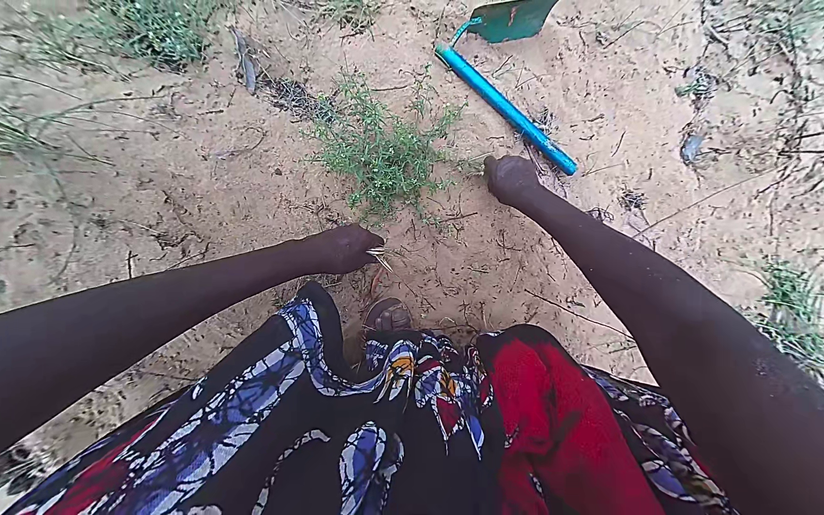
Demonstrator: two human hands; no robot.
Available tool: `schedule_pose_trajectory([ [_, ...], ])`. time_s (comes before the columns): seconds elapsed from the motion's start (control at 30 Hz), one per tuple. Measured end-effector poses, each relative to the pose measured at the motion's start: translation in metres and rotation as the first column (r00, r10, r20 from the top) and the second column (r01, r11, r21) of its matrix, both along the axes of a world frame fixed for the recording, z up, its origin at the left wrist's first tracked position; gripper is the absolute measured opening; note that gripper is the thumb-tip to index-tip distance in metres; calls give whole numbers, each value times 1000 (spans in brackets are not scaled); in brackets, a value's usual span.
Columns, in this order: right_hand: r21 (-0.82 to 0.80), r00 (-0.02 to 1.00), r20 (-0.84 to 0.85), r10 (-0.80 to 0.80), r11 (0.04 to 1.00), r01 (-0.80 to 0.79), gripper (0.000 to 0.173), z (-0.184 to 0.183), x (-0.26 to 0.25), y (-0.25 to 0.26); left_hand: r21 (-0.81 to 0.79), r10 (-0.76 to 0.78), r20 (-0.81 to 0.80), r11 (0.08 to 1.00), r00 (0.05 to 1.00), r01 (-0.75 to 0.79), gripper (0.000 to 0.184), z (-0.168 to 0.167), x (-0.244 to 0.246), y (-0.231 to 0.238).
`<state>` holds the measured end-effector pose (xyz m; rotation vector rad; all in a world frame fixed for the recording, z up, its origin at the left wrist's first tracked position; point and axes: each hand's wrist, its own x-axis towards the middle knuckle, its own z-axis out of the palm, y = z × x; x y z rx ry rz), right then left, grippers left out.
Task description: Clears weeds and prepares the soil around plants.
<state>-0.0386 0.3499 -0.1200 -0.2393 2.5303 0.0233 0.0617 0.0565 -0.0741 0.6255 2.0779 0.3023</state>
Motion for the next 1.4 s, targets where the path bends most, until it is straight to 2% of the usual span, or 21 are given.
schedule_pose_trajectory([
  [0.1,-44,996,73,43,998,-40,29,-4,50,6,11,-2,-19,1000,1000,2,17,2,2,1],
  [0.2,1,963,169,210,977,-213,32,-12,103,15,-1,-36,18,999,999,36,21,-1,-1,2],
  [0.23,-28,939,210,271,962,-271,33,-12,118,19,4,-37,29,999,999,37,21,-1,0,2],
  [0.33,-101,901,232,365,931,-351,34,-6,131,29,-9,3,46,1000,999,-3,17,5,-2,6],
  [0.4,-95,956,118,270,961,-260,30,-8,125,35,-18,-6,52,1000,999,7,16,3,0,6],
  [0.5,-81,995,-99,-24,997,16,22,-9,96,52,-20,-98,53,995,994,100,18,-1,1,11],
  [0.6,-140,929,-273,-250,966,219,27,-31,68,84,1,-208,61,978,976,208,19,-2,-3,19],
  [0.7,-212,832,-334,-443,896,391,34,-66,63,111,65,-266,37,963,963,263,22,-10,-13,33],
  [0.77,-269,749,-377,-545,838,475,35,-80,65,112,147,-296,-9,944,955,294,23,-21,-21,43],
  [0.83,-292,706,-392,-590,808,512,33,-84,65,112,236,-322,-64,915,945,328,26,-37,-29,56],
  [0.93,-297,701,-372,-609,793,531,35,-84,63,114,191,-416,-173,875,893,445,41,-55,-52,73],
  [1.0,-304,700,-379,-605,796,523,34,-87,62,118,98,-500,-270,836,823,540,57,-63,-76,76],
  [1.1,-305,704,-371,-606,795,524,32,-92,63,121,-71,-571,-443,791,691,607,69,-60,-110,69],
  [1.17,-303,701,-374,-608,794,527,32,-92,63,122,-188,-567,-493,810,660,555,77,-57,-131,60],
  [1.23,-314,697,-375,-611,791,525,33,-92,64,122,-235,-460,-488,888,742,396,82,-48,-148,52],
  [1.3,-318,700,-362,-615,788,527,36,-91,63,122,-285,-362,-483,926,797,248,85,-38,-160,43],
  [1.4,-307,699,-343,-627,778,547,40,-86,61,120,-342,-291,-428,928,856,144,67,-30,-167,39],
])
